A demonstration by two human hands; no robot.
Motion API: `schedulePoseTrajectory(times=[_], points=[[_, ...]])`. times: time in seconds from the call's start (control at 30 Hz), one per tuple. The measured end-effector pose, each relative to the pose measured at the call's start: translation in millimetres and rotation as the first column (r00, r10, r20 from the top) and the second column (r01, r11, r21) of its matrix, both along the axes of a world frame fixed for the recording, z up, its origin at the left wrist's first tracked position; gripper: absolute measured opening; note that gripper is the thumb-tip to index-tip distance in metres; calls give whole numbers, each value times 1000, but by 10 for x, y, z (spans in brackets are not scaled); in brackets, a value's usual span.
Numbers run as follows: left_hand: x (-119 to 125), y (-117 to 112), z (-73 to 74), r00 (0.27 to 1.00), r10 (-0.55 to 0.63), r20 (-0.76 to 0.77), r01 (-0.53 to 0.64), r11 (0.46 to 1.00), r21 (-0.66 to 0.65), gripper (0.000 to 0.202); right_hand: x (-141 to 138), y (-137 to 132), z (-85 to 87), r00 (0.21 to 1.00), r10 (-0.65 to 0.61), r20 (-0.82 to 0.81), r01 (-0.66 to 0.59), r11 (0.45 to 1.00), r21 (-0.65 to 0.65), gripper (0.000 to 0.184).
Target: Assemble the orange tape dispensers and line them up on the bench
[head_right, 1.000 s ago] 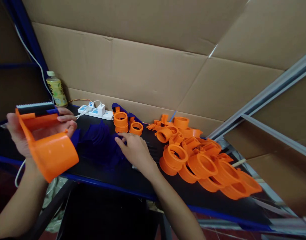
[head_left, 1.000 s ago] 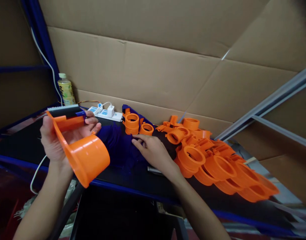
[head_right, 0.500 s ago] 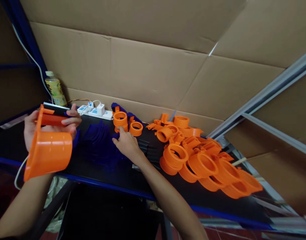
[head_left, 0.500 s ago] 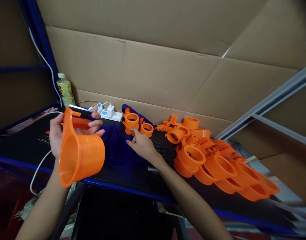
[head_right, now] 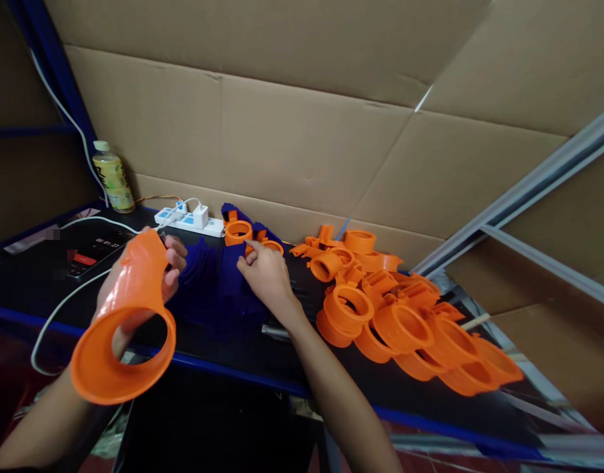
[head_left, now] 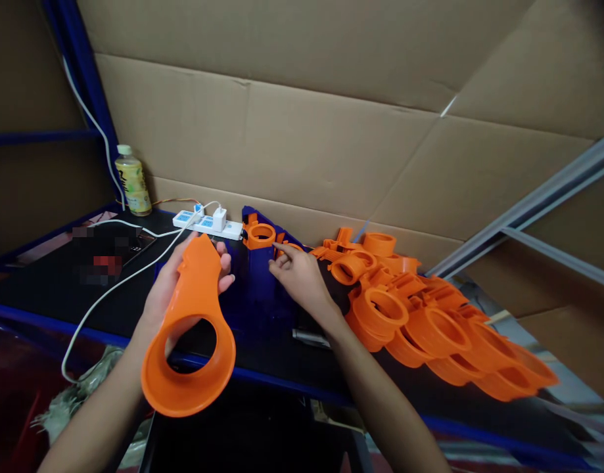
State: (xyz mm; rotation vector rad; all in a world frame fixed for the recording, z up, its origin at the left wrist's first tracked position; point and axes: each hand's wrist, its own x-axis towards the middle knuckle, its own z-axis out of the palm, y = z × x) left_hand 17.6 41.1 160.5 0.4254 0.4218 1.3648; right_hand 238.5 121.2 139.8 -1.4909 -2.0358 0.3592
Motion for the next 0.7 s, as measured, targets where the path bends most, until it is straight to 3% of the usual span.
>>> schedulePoseTrajectory(times=[0.07, 0.17, 0.3, 0.43, 0.57, 0.63, 0.7], points=[[22, 5, -7, 999, -36, 39, 37, 999, -32, 21, 53, -27, 60, 986, 3, -168, 3, 999, 34, 47], [54, -1, -9, 995, -53, 79, 58, 997, -59, 24, 99, -63, 128, 899, 49, -436, -27, 998, 56, 42], [88, -25, -34, 993, -90, 81, 92, 996, -12, 30, 90, -143, 211, 774, 119, -621, -118, 992, 42, 29], [91, -38, -74, 990, -127, 65, 117, 983, 144, 47, 42, -379, 336, 804, 177, -567, -101, 982, 162, 19], [121, -38, -65, 999, -6, -35, 16, 953, 303, 54, -30, -708, 479, 862, 247, -442, -79, 928, 364, 11], [149, -41, -61, 995, 56, -80, -26, 941, 337, 51, -72, -821, 521, 866, 318, -385, -135, 891, 433, 12], [180, -48, -68, 987, 118, -112, -72, 935, 349, 48, -108, -872, 528, 840, 413, -352, -255, 873, 416, 18]])
